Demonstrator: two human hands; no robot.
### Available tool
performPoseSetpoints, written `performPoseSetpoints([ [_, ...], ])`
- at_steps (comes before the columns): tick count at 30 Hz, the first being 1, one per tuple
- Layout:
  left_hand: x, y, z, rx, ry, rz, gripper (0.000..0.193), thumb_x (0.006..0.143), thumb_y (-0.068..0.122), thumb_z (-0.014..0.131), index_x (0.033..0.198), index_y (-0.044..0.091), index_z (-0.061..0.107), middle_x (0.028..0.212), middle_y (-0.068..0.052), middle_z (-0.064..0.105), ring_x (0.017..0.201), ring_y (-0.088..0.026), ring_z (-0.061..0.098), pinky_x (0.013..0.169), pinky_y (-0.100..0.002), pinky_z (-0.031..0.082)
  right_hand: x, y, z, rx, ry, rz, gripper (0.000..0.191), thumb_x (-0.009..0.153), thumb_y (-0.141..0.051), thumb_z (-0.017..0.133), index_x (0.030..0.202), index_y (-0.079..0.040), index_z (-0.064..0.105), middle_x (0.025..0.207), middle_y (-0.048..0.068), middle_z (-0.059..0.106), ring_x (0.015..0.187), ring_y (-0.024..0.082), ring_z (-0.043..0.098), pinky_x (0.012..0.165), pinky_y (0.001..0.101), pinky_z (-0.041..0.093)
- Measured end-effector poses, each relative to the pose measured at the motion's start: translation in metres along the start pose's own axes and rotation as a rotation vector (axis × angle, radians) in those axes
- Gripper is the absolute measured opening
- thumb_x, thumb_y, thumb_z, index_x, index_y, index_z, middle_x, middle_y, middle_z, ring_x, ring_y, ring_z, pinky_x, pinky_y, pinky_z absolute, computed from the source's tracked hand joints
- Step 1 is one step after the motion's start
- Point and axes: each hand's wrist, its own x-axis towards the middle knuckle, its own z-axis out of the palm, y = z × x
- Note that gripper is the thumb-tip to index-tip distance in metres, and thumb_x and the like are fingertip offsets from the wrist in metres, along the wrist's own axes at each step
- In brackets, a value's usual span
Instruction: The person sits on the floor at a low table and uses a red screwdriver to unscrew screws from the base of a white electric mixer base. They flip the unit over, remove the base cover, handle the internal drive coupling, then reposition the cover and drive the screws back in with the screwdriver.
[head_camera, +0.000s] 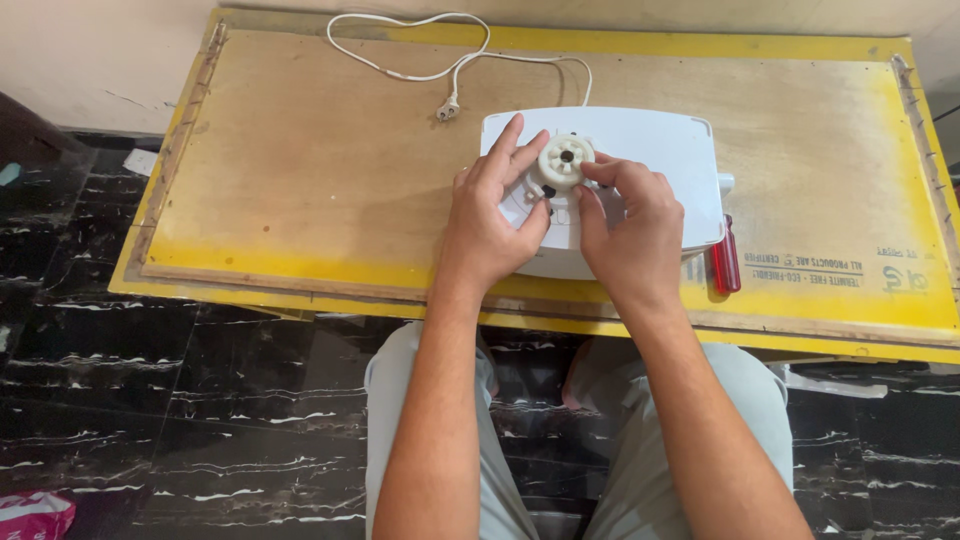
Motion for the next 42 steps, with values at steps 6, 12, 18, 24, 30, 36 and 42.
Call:
performPoseSetpoints([
  [6, 0.0011, 0.0014, -0.0008, -0.051, 0.001, -0.015, 0.075, 0.083, 0.010, 0.073, 0.152, 0.005, 0.044, 0.142, -0.004, 0.069, 0.128, -0.025, 0.067, 0.115, -0.039, 0.044, 0.0001, 0.0014, 0.0011, 0.025, 0.013, 0.009, 0.018, 0.089, 0.001, 0.075, 0.106, -0.003, 0.071, 0.116, 0.012, 0.076, 0.106, 0.030, 0.070, 0.093, 0.0391, 0.055],
  [12, 0.0014, 0.0042, -0.0012, -0.248, 0.046, -0.089, 0.075, 0.082, 0.003, 0.073, 0.151, 0.006, 0.044, 0.135, -0.010, 0.072, 0.126, -0.025, 0.071, 0.108, -0.036, 0.055, 0.0003, 0.0010, -0.0014, 0.016, -0.028, -0.018, 0.026, 0.089, -0.001, 0.076, 0.114, -0.003, 0.069, 0.124, 0.013, 0.074, 0.108, 0.031, 0.066, 0.097, 0.0411, 0.052],
  [18, 0.0006, 0.0081, -0.0003, -0.323, 0.112, -0.062, 0.077, 0.085, -0.001, 0.077, 0.153, 0.006, 0.042, 0.127, -0.011, 0.075, 0.129, -0.025, 0.070, 0.112, -0.038, 0.053, -0.0006, -0.0045, -0.0006, -0.032, 0.000, -0.076, 0.038, 0.085, -0.008, 0.083, 0.120, -0.003, 0.068, 0.125, 0.017, 0.063, 0.109, 0.034, 0.064, 0.093, 0.0418, 0.053],
  [24, -0.0017, 0.0074, -0.0023, -0.284, 0.119, -0.149, 0.077, 0.083, 0.002, 0.080, 0.152, 0.009, 0.046, 0.119, -0.008, 0.077, 0.120, -0.020, 0.072, 0.107, -0.035, 0.056, -0.0030, -0.0044, 0.0025, -0.017, 0.024, -0.055, 0.036, 0.088, -0.016, 0.087, 0.117, -0.005, 0.070, 0.117, 0.014, 0.063, 0.107, 0.032, 0.064, 0.091, 0.0401, 0.054],
  [30, -0.0007, 0.0072, -0.0013, -0.055, 0.104, 0.093, 0.085, 0.080, -0.001, 0.076, 0.156, 0.012, 0.041, 0.138, -0.009, 0.069, 0.123, -0.027, 0.062, 0.112, -0.038, 0.049, -0.0032, -0.0033, 0.0046, -0.096, 0.055, -0.089, 0.033, 0.088, -0.016, 0.088, 0.115, -0.006, 0.071, 0.117, 0.011, 0.067, 0.104, 0.032, 0.063, 0.090, 0.0421, 0.051],
  [36, -0.0012, 0.0086, -0.0031, -0.016, 0.047, 0.059, 0.083, 0.082, 0.001, 0.079, 0.155, 0.012, 0.041, 0.140, -0.006, 0.070, 0.126, -0.027, 0.064, 0.111, -0.040, 0.045, -0.0039, -0.0052, 0.0036, -0.093, 0.049, -0.068, 0.030, 0.090, -0.013, 0.086, 0.116, -0.007, 0.071, 0.118, 0.010, 0.067, 0.105, 0.032, 0.062, 0.090, 0.0416, 0.050],
  [42, 0.0002, 0.0090, -0.0015, -0.108, 0.094, 0.018, 0.076, 0.082, -0.001, 0.077, 0.150, 0.012, 0.047, 0.134, -0.006, 0.072, 0.126, -0.028, 0.065, 0.112, -0.039, 0.050, -0.0027, -0.0045, 0.0003, -0.024, 0.030, -0.088, 0.030, 0.091, -0.008, 0.081, 0.119, -0.006, 0.071, 0.121, 0.012, 0.067, 0.111, 0.033, 0.065, 0.094, 0.0412, 0.052],
])
